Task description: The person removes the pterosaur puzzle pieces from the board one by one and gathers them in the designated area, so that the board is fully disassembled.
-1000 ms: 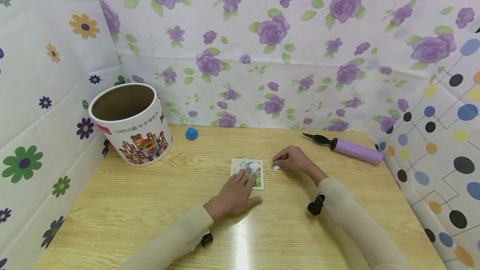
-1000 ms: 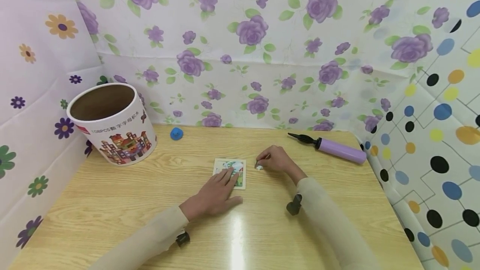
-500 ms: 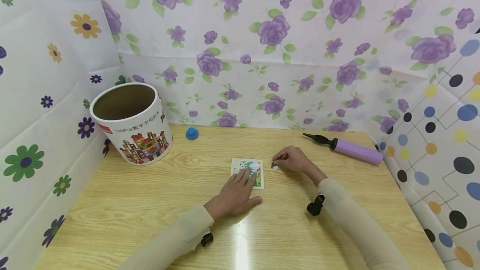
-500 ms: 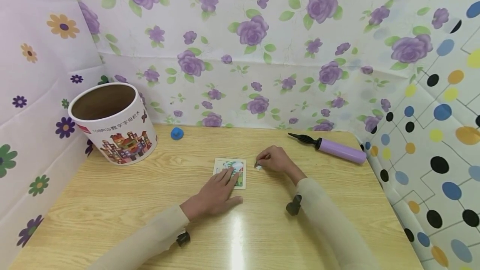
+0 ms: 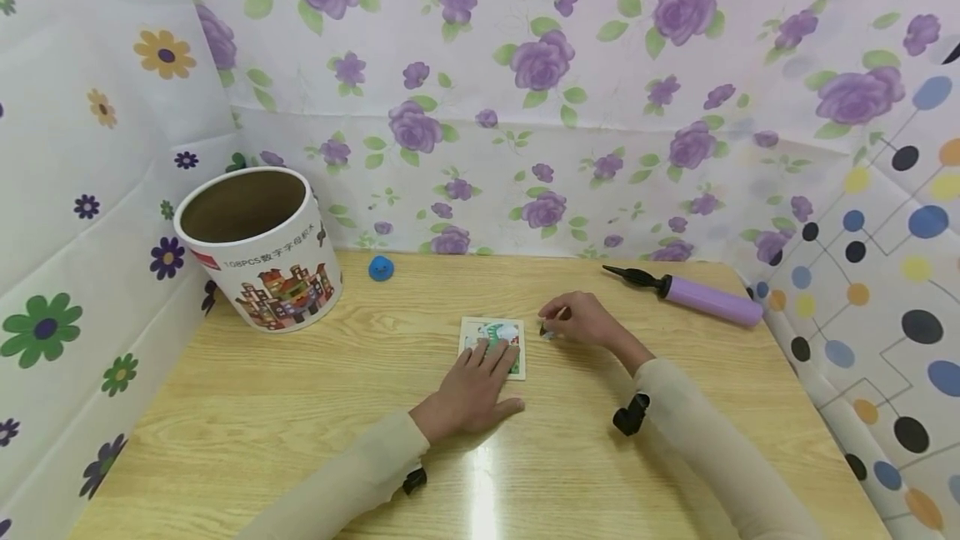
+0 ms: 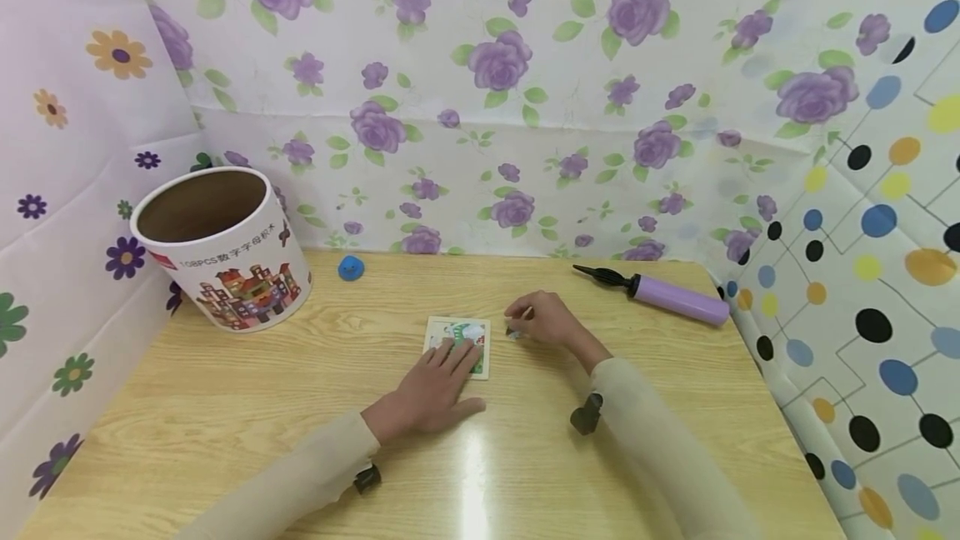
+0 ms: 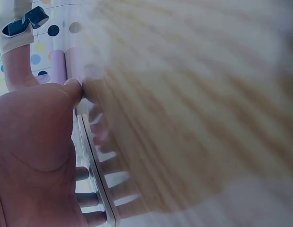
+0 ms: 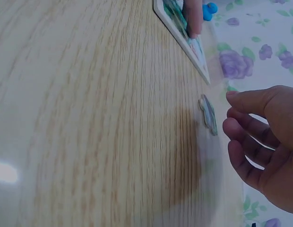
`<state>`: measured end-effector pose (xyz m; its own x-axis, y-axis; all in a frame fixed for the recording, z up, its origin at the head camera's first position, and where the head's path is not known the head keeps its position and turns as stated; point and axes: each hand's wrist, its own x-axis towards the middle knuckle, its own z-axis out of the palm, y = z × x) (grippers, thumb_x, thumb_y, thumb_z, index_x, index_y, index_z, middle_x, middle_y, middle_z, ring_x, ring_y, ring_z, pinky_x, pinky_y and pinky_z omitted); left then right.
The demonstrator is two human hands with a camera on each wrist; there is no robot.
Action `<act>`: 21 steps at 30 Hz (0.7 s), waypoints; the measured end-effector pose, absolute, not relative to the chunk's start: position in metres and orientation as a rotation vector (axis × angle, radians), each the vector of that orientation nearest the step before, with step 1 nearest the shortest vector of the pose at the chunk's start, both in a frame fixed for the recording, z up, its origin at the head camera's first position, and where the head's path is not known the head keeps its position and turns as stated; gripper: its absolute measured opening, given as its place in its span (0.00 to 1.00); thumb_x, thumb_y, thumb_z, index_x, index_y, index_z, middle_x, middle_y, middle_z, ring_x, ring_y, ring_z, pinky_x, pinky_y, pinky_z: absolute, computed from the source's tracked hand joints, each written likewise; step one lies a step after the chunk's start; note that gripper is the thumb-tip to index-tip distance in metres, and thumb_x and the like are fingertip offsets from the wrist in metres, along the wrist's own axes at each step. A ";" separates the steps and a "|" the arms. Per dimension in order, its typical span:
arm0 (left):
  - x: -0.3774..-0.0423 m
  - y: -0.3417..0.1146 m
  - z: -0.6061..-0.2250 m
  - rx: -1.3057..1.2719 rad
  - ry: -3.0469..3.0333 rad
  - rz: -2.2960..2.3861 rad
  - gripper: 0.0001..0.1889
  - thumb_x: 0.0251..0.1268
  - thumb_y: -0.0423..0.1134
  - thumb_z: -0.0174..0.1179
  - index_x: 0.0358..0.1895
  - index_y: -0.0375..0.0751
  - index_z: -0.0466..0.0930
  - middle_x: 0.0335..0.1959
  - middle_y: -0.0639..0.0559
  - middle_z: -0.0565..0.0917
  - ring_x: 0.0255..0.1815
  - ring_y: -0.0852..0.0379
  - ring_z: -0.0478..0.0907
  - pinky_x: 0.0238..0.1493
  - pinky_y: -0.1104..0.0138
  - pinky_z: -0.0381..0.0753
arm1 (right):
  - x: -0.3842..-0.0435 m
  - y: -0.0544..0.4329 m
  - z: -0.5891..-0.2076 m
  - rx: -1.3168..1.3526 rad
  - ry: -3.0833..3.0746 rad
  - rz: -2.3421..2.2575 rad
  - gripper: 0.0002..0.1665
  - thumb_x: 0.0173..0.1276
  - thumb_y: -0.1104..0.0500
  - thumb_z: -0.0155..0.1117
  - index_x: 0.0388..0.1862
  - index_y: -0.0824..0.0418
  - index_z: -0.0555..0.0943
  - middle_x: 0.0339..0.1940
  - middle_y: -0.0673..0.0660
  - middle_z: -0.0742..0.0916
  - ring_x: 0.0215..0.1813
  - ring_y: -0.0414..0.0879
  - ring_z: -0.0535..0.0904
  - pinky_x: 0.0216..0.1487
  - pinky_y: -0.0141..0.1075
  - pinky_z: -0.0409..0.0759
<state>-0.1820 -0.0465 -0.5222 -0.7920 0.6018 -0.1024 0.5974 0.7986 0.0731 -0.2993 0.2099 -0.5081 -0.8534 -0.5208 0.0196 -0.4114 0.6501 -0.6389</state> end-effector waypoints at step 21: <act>-0.181 -0.042 -0.518 1.026 2.879 0.041 0.44 0.79 0.69 0.35 0.81 0.36 0.54 0.82 0.42 0.58 0.81 0.39 0.57 0.74 0.48 0.65 | -0.309 0.163 -0.498 -0.901 2.628 -0.960 0.14 0.74 0.57 0.68 0.54 0.61 0.88 0.42 0.52 0.90 0.36 0.41 0.85 0.37 0.35 0.84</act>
<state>-0.1815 -0.0419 -0.5179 -0.7713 0.6324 -0.0713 0.6301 0.7746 0.0538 -0.3091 0.1625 -0.4976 -0.7937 -0.6081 0.0185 -0.4768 0.6028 -0.6398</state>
